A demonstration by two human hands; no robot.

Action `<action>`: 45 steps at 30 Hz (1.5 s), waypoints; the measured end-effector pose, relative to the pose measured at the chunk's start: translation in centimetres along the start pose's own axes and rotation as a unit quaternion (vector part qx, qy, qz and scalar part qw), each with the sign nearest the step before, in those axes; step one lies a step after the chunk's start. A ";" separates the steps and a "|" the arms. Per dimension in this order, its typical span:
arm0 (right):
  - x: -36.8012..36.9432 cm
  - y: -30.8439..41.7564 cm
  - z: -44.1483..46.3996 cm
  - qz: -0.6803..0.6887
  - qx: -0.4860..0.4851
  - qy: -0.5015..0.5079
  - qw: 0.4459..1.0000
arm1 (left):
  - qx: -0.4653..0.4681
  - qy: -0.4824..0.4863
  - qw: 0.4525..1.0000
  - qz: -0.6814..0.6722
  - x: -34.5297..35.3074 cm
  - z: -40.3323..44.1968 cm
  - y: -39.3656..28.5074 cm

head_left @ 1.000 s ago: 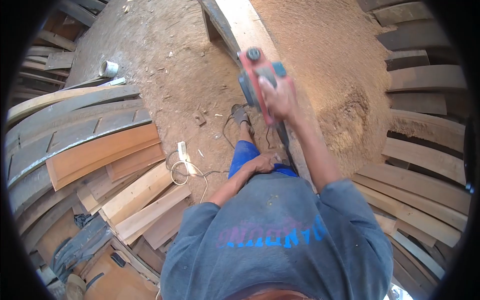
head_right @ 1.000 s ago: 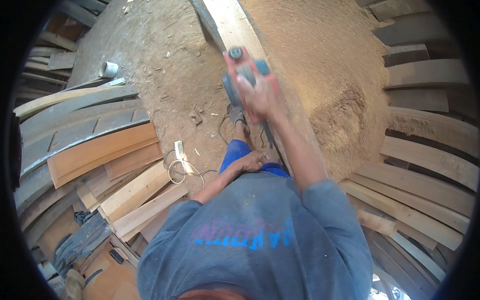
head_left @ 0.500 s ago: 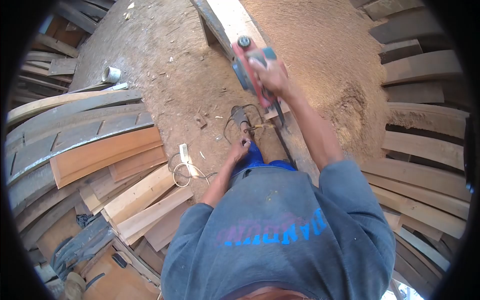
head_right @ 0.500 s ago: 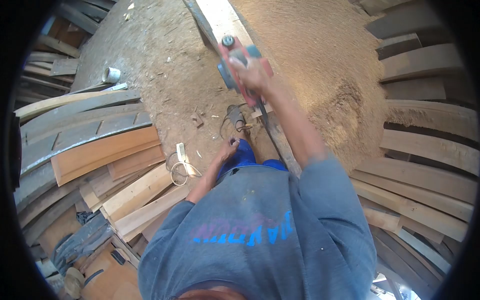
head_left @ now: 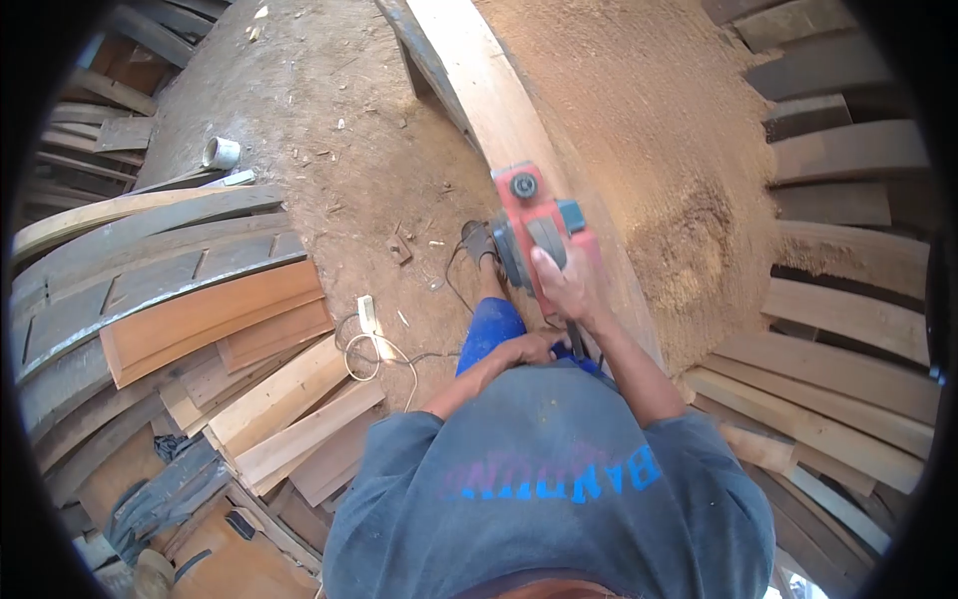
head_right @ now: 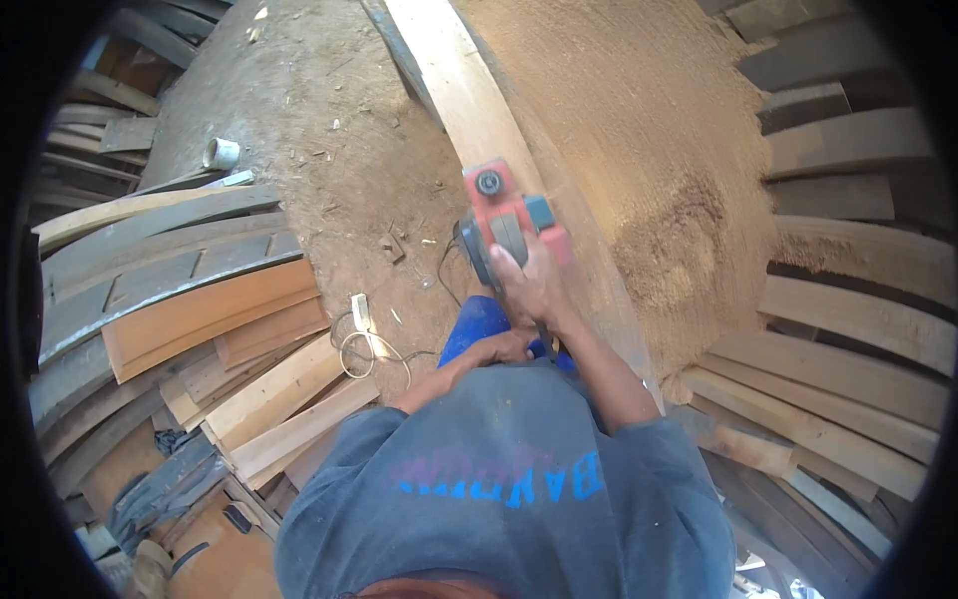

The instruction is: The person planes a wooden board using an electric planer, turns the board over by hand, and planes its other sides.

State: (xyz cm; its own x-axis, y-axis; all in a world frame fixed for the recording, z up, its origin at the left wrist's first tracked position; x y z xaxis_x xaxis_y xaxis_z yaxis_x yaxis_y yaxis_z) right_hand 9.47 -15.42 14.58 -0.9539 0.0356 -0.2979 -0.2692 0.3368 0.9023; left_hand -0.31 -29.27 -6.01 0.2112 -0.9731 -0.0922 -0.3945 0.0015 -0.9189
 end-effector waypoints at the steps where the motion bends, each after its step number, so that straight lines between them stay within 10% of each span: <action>1: 0.3 1.2 2.5 -0.002 0.003 0.005 1.000 | -0.018 0.026 0.999 -0.012 -0.3 -0.3 -0.3; 16: 5.4 16.1 41.8 -0.055 -0.177 -0.033 0.982 | -0.247 -0.361 0.878 -0.192 -14.9 -5.4 10.9; 21: 5.8 15.2 46.5 0.102 -0.054 0.071 0.991 | -0.202 -0.443 0.849 -0.205 -18.8 -5.7 11.1; 31: 1.0 6.3 24.9 0.004 -0.004 0.068 0.998 | -0.069 -0.600 0.769 -0.211 -26.6 -4.3 9.2; 37: -3.8 -0.8 2.0 0.045 0.045 0.046 0.997 | 0.049 -0.453 0.719 -0.525 -26.5 2.4 4.4; 41: -5.1 -1.5 -2.9 -0.002 -0.083 -0.071 0.994 | -0.011 -0.477 0.756 -0.447 -27.6 3.5 2.0; 45: -6.4 -2.3 -1.2 0.043 0.067 0.040 0.996 | -0.057 -0.451 0.785 -0.421 -25.4 2.7 2.2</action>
State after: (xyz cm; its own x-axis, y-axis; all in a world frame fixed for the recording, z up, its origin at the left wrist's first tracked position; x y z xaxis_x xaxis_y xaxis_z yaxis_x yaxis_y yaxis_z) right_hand 16.07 -17.50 14.82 -0.9818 -0.0030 -0.1900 -0.1702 0.4581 0.8725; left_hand -4.13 -3.92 -6.75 0.9670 -0.0584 0.2481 0.1581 -0.6259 -0.7637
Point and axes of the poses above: each hand's wrist, its own z-axis towards the middle knuckle, its own x-axis out of the palm, y = z × x, the point moved 6 cm from there along z, towards the middle knuckle
